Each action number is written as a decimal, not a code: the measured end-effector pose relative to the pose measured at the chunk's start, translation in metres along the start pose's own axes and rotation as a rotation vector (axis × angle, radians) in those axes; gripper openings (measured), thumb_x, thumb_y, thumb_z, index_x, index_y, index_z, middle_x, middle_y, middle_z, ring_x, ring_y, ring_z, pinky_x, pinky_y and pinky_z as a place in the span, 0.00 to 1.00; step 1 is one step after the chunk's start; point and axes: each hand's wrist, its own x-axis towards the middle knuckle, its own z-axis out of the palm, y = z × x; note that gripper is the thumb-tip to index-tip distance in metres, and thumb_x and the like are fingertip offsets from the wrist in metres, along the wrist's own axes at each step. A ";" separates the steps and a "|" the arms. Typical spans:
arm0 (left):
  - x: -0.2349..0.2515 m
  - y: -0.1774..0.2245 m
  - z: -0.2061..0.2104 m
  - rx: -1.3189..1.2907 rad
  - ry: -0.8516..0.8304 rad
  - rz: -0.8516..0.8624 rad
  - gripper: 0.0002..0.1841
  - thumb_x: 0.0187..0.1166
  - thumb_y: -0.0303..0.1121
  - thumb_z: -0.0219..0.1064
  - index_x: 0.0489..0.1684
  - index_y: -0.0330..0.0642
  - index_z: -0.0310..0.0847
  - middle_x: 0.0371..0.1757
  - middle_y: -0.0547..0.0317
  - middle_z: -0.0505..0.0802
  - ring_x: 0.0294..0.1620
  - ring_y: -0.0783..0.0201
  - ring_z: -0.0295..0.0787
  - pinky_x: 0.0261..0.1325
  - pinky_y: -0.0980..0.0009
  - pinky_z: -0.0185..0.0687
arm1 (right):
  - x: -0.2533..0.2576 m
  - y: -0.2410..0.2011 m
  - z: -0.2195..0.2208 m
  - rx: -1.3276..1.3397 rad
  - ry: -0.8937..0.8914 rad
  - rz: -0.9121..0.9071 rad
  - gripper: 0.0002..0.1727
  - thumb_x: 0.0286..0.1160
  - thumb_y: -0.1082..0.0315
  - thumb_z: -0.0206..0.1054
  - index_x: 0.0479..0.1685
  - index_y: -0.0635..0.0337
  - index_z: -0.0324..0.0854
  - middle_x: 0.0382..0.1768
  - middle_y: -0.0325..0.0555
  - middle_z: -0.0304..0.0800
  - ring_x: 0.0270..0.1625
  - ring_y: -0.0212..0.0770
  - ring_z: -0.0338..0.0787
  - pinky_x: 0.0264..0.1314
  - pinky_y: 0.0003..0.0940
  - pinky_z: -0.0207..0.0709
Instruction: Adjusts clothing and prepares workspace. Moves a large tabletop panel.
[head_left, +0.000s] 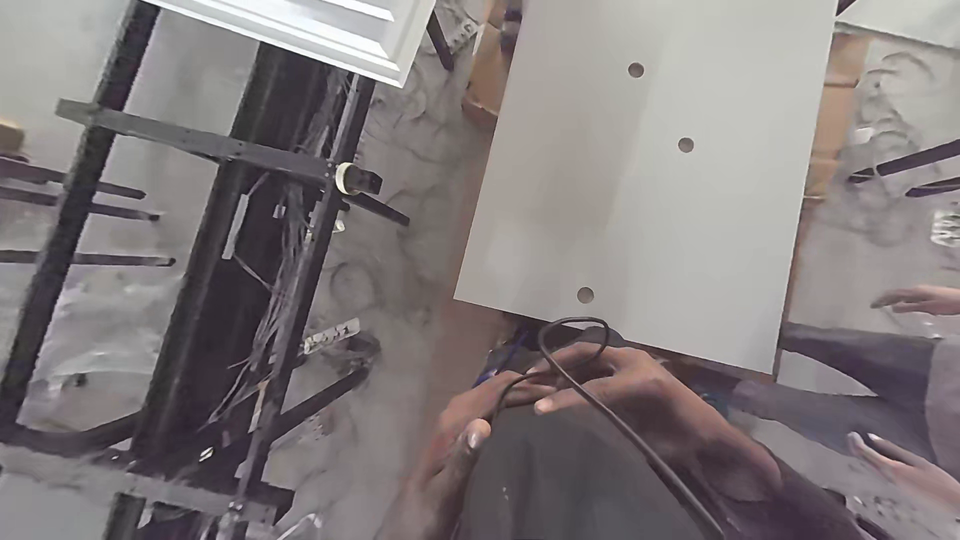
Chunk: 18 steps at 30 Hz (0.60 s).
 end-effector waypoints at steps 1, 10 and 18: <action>0.001 -0.002 -0.001 -0.004 0.000 -0.001 0.42 0.90 0.65 0.36 0.68 0.32 0.81 0.64 0.50 0.93 0.70 0.62 0.86 0.78 0.63 0.79 | 0.000 0.002 0.000 0.005 0.007 0.000 0.19 0.76 0.64 0.74 0.64 0.59 0.89 0.69 0.57 0.85 0.68 0.43 0.87 0.71 0.36 0.85; 0.002 -0.009 -0.004 -0.004 -0.010 0.002 0.44 0.90 0.65 0.35 0.67 0.30 0.81 0.65 0.45 0.92 0.72 0.57 0.85 0.79 0.58 0.78 | 0.000 0.007 -0.002 0.023 -0.012 -0.009 0.19 0.76 0.64 0.74 0.64 0.59 0.88 0.70 0.59 0.84 0.69 0.44 0.86 0.72 0.36 0.83; 0.002 -0.006 -0.007 0.029 0.028 0.008 0.39 0.92 0.61 0.37 0.64 0.34 0.84 0.61 0.53 0.93 0.67 0.68 0.87 0.73 0.68 0.80 | 0.005 0.015 -0.004 0.067 -0.028 -0.004 0.20 0.77 0.62 0.73 0.64 0.62 0.87 0.70 0.59 0.84 0.72 0.44 0.85 0.75 0.37 0.81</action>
